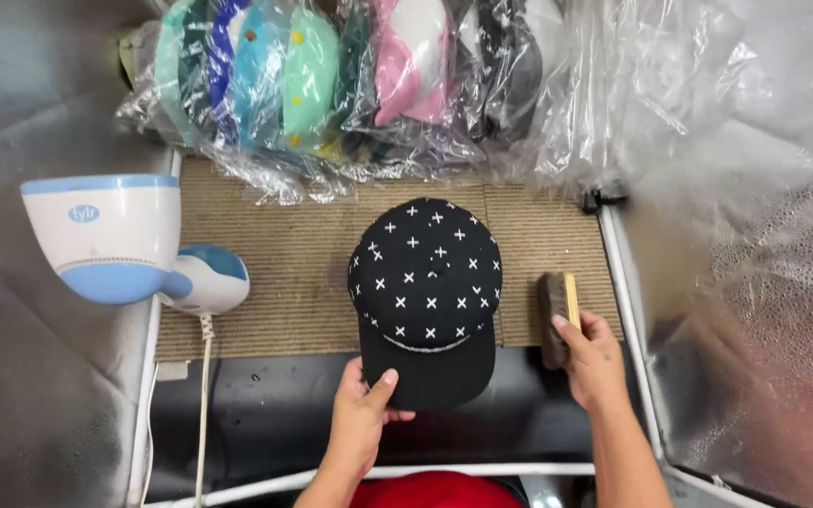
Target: Brushing lint or dust off various baseball caps using a wooden brush at a workstation.
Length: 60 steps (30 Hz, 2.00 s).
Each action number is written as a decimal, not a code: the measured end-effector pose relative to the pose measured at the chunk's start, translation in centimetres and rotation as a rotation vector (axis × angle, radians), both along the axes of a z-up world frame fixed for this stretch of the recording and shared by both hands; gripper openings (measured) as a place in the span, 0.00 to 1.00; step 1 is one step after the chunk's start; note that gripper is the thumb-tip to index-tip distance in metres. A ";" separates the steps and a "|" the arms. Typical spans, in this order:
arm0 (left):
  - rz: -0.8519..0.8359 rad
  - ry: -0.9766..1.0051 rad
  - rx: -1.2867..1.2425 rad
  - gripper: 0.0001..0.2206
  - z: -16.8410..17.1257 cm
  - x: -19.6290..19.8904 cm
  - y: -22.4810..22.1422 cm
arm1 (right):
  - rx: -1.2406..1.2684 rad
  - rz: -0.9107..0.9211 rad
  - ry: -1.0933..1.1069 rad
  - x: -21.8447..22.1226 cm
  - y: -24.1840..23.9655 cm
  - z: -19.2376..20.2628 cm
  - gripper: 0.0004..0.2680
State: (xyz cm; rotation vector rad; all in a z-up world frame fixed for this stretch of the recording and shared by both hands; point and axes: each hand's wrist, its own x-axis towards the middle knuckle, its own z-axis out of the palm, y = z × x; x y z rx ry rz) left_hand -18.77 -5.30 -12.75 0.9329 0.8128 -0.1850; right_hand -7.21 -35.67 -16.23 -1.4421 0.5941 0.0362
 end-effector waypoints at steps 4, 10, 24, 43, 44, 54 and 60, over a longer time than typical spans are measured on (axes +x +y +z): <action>-0.010 0.032 0.040 0.21 0.3 0.1 0.7 | -0.642 0.149 0.104 -0.1 -0.5 3.2 0.13; 0.070 -0.062 0.306 0.30 1.0 2.5 2.9 | -0.714 0.220 0.176 2.4 -2.3 3.5 0.18; -0.087 -0.120 0.351 0.44 6.4 6.3 3.8 | 0.052 0.345 -0.048 0.1 10.1 7.3 0.24; -0.170 -0.003 0.270 0.46 8.9 7.9 5.5 | 0.030 0.449 0.258 3.3 8.6 8.7 0.26; -0.201 -0.013 0.286 0.46 9.6 8.1 5.6 | -0.006 0.502 0.271 3.6 8.4 9.3 0.30; -0.367 -0.107 0.317 0.40 9.0 16.6 8.8 | 0.080 0.652 0.259 12.2 9.5 8.3 0.25; -0.536 -0.054 0.135 0.35 4.7 19.7 11.2 | 0.187 0.718 0.268 14.4 9.9 8.3 0.19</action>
